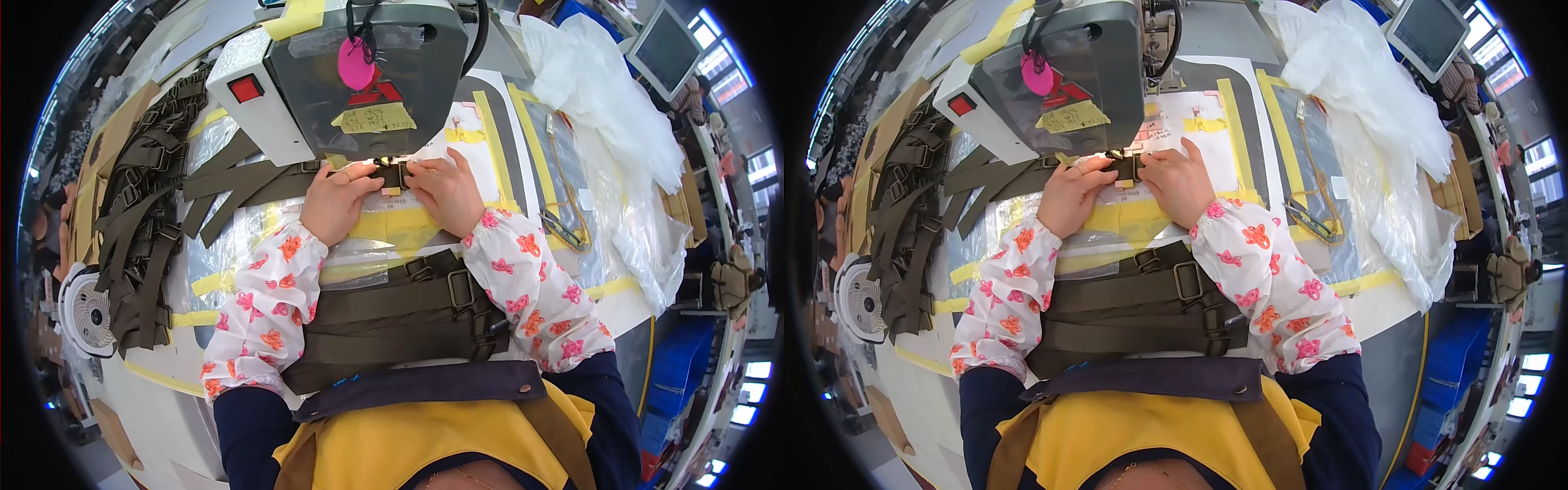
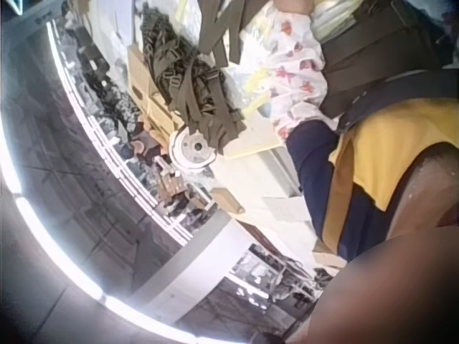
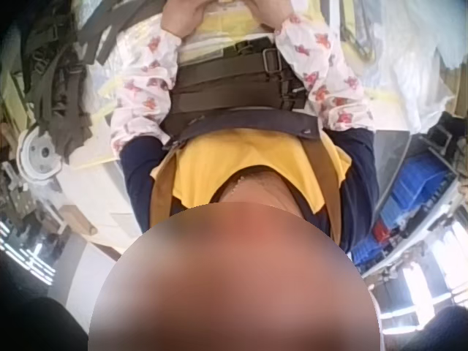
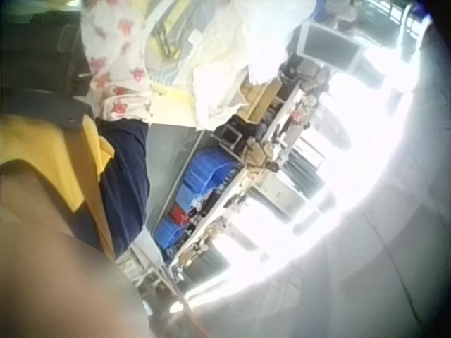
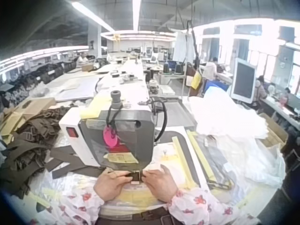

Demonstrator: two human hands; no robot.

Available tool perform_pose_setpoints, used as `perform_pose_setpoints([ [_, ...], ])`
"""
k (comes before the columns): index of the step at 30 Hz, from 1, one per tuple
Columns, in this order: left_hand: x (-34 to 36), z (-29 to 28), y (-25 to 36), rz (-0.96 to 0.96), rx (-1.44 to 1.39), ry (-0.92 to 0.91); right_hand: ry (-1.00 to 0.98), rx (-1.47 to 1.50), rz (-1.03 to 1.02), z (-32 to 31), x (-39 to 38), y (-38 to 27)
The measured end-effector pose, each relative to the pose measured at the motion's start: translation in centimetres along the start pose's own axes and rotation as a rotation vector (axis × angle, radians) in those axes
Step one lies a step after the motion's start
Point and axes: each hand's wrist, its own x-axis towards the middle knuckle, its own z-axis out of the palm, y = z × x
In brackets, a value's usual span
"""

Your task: Sewing metal buckles onto olive green nylon straps using an industrial sewing machine.

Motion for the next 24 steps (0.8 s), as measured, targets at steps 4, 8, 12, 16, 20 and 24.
perform_pose_setpoints([
  [4,0.6,-0.1,-0.2,0.019,0.032,0.055,0.024,-0.014,0.014,0.2,0.5,0.3],
  [8,1.2,-0.2,-0.4,-0.041,-0.017,0.013,0.016,-0.048,0.030,0.3,1.2,0.7],
  [12,1.8,-0.1,-0.7,-0.039,-0.053,0.058,-0.013,-0.044,0.079,0.2,1.6,0.8],
  [16,2.0,0.1,-0.7,-0.004,-0.107,0.148,-0.008,-0.047,0.059,0.1,1.6,0.6],
  [20,1.8,0.3,-0.4,-0.012,0.002,0.096,0.021,-0.062,0.065,0.0,1.5,0.4],
  [24,1.6,0.5,-0.3,-0.016,0.123,0.005,-0.010,-0.056,0.086,0.2,1.4,0.5],
])
